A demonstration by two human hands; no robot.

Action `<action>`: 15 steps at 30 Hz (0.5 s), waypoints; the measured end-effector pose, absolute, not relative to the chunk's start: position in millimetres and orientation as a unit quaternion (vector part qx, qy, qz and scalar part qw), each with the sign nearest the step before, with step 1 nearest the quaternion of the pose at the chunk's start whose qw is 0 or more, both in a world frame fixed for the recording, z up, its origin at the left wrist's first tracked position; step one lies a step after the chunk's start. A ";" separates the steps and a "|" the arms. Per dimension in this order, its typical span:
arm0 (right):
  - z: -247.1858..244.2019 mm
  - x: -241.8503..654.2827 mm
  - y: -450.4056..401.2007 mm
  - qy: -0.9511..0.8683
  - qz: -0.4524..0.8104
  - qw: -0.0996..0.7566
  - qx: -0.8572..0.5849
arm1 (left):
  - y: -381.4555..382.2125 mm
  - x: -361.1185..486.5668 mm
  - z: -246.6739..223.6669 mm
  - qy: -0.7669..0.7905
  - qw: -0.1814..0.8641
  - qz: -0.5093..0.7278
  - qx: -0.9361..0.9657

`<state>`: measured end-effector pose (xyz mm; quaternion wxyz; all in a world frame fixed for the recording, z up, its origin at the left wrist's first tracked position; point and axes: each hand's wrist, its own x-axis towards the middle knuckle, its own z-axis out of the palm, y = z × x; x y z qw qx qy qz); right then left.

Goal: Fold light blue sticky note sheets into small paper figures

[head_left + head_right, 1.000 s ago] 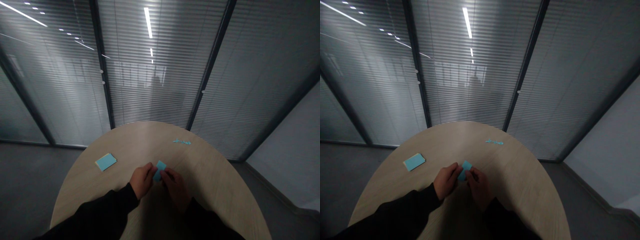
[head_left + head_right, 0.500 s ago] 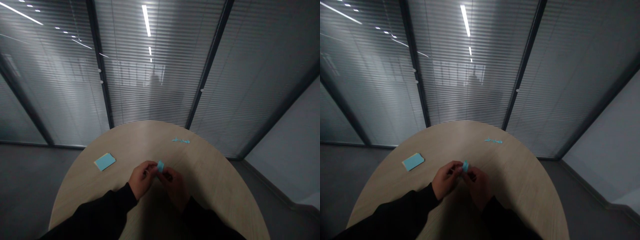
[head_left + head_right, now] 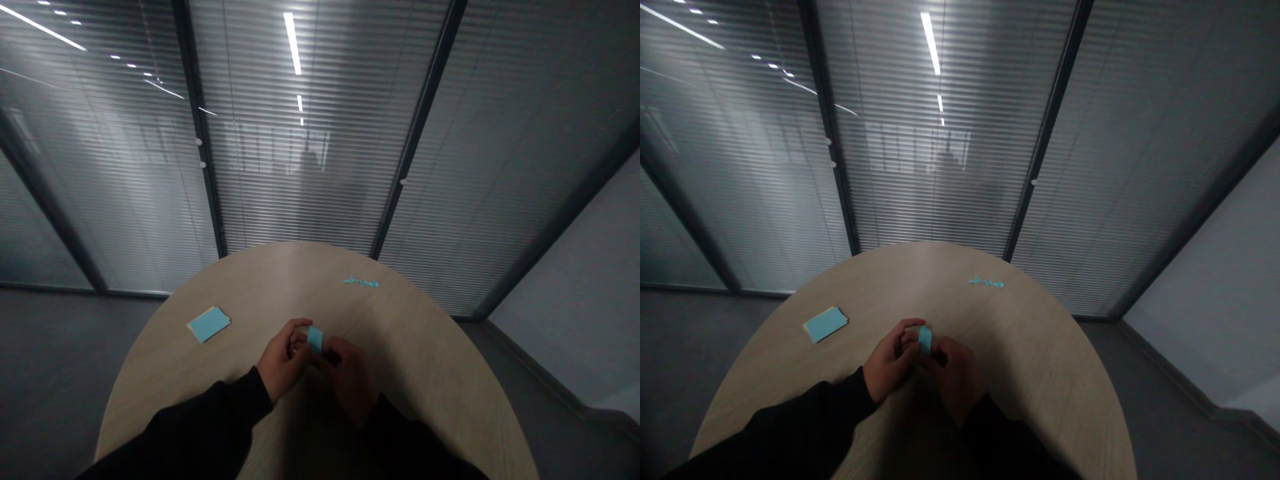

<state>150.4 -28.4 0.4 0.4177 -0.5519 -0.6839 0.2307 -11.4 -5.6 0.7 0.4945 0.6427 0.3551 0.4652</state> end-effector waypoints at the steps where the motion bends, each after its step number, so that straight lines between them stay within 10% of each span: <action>1: 1.1 150.7 -28.4 -0.683 0.230 0.417 -0.554 | -5.7 -11.4 0.1 0.353 0.495 0.470 0.639; 15: 2.5 149.3 -30.1 -0.705 0.211 0.413 -0.536 | -7.7 -14.3 2.2 0.338 0.464 0.470 0.671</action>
